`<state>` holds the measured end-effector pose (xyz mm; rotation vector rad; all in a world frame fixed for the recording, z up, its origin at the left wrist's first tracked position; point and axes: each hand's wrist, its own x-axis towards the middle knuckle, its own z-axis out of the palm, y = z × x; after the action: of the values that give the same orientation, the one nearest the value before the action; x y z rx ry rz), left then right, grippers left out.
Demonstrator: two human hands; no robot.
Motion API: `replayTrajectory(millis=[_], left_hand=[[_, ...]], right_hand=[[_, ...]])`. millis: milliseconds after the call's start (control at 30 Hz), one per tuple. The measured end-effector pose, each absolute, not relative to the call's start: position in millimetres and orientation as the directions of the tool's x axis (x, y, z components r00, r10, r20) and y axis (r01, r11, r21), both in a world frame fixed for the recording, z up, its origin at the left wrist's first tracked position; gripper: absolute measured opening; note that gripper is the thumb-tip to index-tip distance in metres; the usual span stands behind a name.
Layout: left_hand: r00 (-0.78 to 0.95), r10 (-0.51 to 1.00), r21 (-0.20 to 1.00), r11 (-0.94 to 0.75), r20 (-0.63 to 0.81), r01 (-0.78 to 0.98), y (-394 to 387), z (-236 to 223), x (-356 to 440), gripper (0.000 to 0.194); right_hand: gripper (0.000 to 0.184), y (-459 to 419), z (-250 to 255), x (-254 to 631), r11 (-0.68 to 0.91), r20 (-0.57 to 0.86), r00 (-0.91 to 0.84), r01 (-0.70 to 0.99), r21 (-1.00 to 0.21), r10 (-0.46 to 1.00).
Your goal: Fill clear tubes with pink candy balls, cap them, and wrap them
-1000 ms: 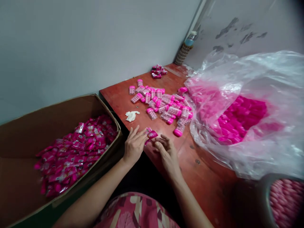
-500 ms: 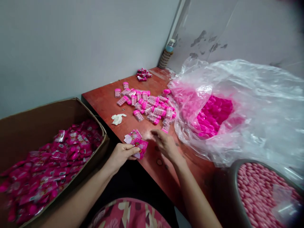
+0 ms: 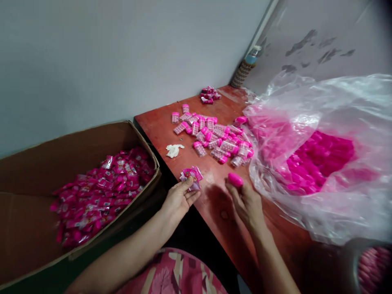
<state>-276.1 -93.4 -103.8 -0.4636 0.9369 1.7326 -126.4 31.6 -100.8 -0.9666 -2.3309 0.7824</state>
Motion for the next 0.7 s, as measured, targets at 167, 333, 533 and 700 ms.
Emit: replayTrajectory(millis=[167, 333, 533, 700], left_hand=[[-0.383, 0.614, 0.311, -0.226, -0.690, -0.923, -87.9, -97.2, -269.8, 0.012], [-0.334, 0.721, 0.333, -0.152, -0.607, -0.931, -87.6, -94.3, -261.2, 0.023], [-0.367, 0.741, 0.471, -0.078, -0.562, -0.879, -90.2, -93.2, -253.3, 0.037], [-0.413, 0.748, 0.566, -0.061, -0.519, -0.822, -91.0, -89.7, -249.1, 0.037]], right_hand=[[0.027, -50.8, -92.4, -138.8, -0.087, -0.246, -0.672, 0.261, -0.961, 0.698], [0.030, -66.8, -98.1, -149.6, -0.132, -0.267, -0.611, 0.257, -0.957, 0.745], [0.029, -63.9, -100.7, -151.0, -0.100, -0.247, -0.575, 0.276, -0.956, 0.780], [0.027, -60.9, -103.1, -152.2, -0.098, -0.215, -0.610, 0.219, -0.971, 0.763]])
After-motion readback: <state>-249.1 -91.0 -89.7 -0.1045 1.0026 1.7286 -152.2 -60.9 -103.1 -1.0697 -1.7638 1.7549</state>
